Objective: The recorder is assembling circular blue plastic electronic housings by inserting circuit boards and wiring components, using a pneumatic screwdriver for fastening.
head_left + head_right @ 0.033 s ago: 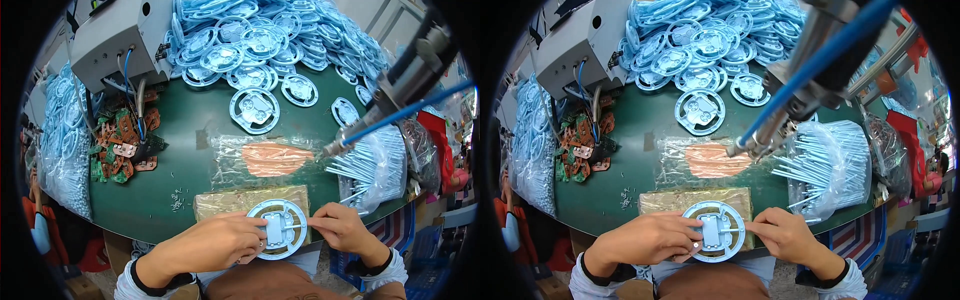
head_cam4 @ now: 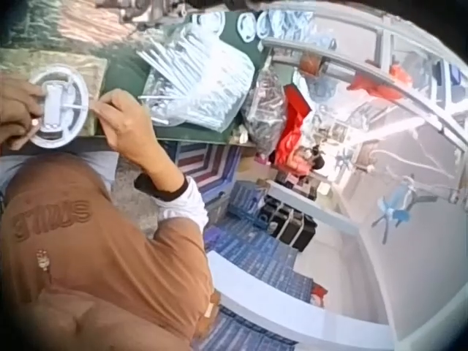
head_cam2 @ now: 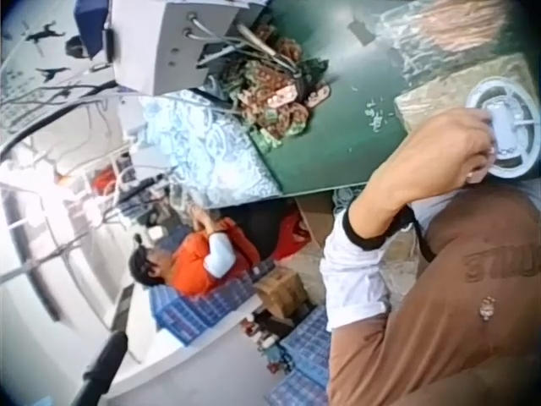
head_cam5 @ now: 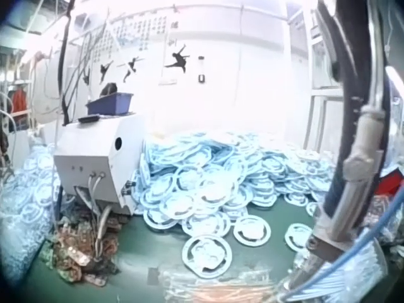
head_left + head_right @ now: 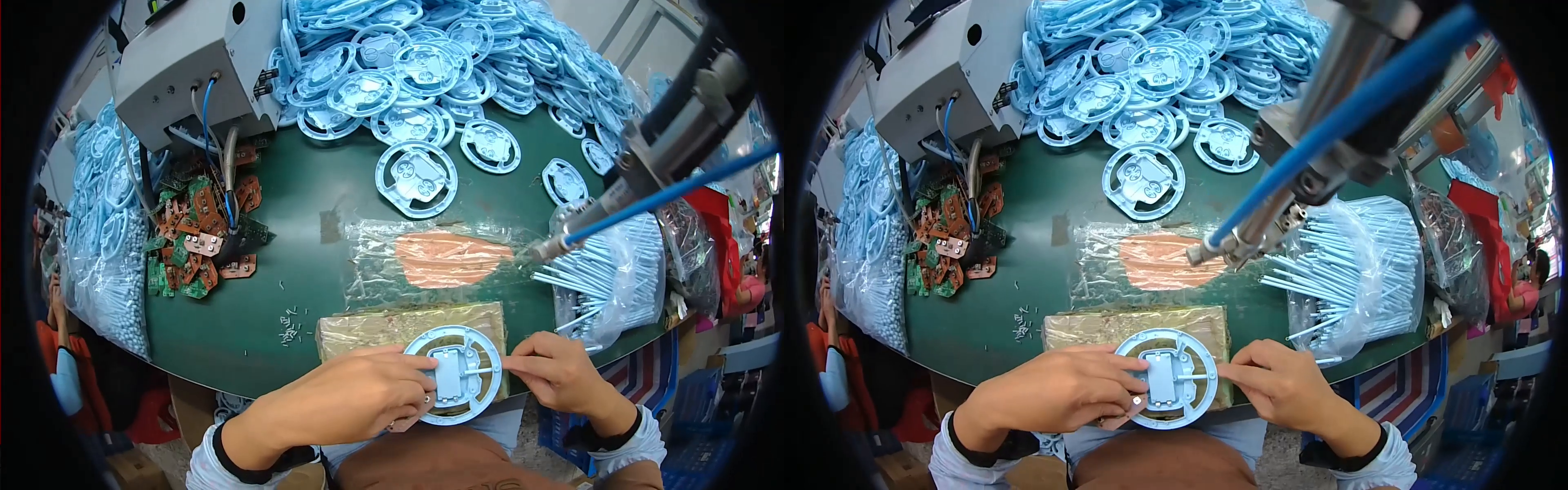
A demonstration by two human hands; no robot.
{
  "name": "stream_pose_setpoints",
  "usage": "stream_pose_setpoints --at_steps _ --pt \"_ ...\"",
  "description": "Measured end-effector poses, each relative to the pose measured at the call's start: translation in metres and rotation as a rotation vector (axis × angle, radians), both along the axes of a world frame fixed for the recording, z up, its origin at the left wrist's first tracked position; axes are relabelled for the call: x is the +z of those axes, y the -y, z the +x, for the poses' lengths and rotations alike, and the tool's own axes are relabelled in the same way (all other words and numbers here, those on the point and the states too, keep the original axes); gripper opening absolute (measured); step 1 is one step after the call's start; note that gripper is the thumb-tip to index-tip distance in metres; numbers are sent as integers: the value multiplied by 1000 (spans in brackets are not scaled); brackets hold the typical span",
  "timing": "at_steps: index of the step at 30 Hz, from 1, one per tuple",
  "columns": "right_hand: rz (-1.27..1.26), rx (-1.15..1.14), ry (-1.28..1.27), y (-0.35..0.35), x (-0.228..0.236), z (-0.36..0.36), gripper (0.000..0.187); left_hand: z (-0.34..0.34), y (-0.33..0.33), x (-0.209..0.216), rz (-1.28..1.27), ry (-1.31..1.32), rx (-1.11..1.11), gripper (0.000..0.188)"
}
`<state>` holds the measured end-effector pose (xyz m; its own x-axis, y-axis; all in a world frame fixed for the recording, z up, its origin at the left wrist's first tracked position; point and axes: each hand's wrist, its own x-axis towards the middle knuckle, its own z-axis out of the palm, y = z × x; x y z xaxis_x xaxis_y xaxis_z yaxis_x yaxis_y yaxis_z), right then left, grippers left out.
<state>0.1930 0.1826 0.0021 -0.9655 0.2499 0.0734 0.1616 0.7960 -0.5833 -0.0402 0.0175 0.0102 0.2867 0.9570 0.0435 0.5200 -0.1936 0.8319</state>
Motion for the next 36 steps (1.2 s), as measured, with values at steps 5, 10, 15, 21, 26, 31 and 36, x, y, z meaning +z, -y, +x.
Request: stream_pose_setpoints --at_steps 5,10,15,21,26,31,36 --pt "-14 6 9 -2 -2 -2 25 -2 -2 0 -4 -31 -43 6" --pt "-96 -30 -22 -4 -5 -3 20 1 1 0 3 19 33 7" --pt "-87 -17 -23 -4 -3 -4 19 8 5 4 62 18 141 9" --pt "-40 -6 -19 1 1 -7 18 40 10 -3 238 -96 573 20" --pt "-26 -9 -23 7 3 -8 18 56 6 -16 289 -151 605 20" --pt "-24 -13 -39 11 1 -7 17 62 7 -18 290 -243 599 19" --pt "-21 -14 -30 12 0 -6 16 63 8 -14 272 -285 610 18"
